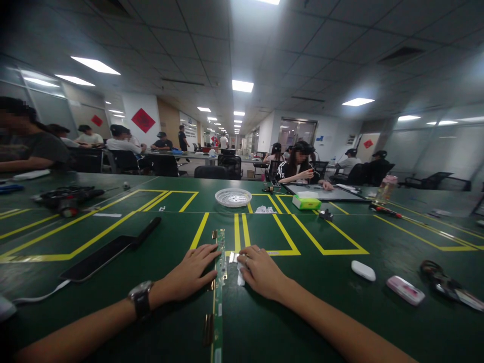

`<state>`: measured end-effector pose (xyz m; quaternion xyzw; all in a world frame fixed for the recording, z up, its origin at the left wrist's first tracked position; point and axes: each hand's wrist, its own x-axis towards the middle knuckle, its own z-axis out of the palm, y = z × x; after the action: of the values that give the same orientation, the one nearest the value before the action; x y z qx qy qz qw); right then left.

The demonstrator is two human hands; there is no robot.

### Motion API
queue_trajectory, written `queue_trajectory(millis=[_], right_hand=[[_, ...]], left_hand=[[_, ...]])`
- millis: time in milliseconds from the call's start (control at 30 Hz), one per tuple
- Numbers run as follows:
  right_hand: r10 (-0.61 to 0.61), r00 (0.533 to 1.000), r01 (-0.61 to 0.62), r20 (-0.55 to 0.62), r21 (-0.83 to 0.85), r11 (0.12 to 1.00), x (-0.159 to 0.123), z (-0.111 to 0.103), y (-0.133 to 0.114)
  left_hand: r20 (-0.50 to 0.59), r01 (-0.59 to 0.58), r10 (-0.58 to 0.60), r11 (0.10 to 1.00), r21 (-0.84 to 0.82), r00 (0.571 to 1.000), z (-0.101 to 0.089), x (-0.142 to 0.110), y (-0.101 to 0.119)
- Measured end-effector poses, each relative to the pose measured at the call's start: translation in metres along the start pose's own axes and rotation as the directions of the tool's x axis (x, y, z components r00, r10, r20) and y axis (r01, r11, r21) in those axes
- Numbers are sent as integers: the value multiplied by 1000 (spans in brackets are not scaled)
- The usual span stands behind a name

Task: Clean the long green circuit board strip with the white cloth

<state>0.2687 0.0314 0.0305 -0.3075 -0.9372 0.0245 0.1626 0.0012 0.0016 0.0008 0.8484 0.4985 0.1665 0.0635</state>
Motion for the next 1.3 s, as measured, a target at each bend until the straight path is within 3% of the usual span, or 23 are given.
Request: queue_trajectory(millis=[200,700,1300], right_hand=[[-31,998,27,51,75,997,3,-2,-4],[-51,992,46,117,42,998,5,-2,-6],[-183,969,151,163,192,970,6,-6,-1]], left_hand=[[-12,-12,12,1000,3,1000,-2,0,3],[-3,-23,23,1000,4,1000,-1,0,1],[110,-45,41,999,29,993,-10,0,2]])
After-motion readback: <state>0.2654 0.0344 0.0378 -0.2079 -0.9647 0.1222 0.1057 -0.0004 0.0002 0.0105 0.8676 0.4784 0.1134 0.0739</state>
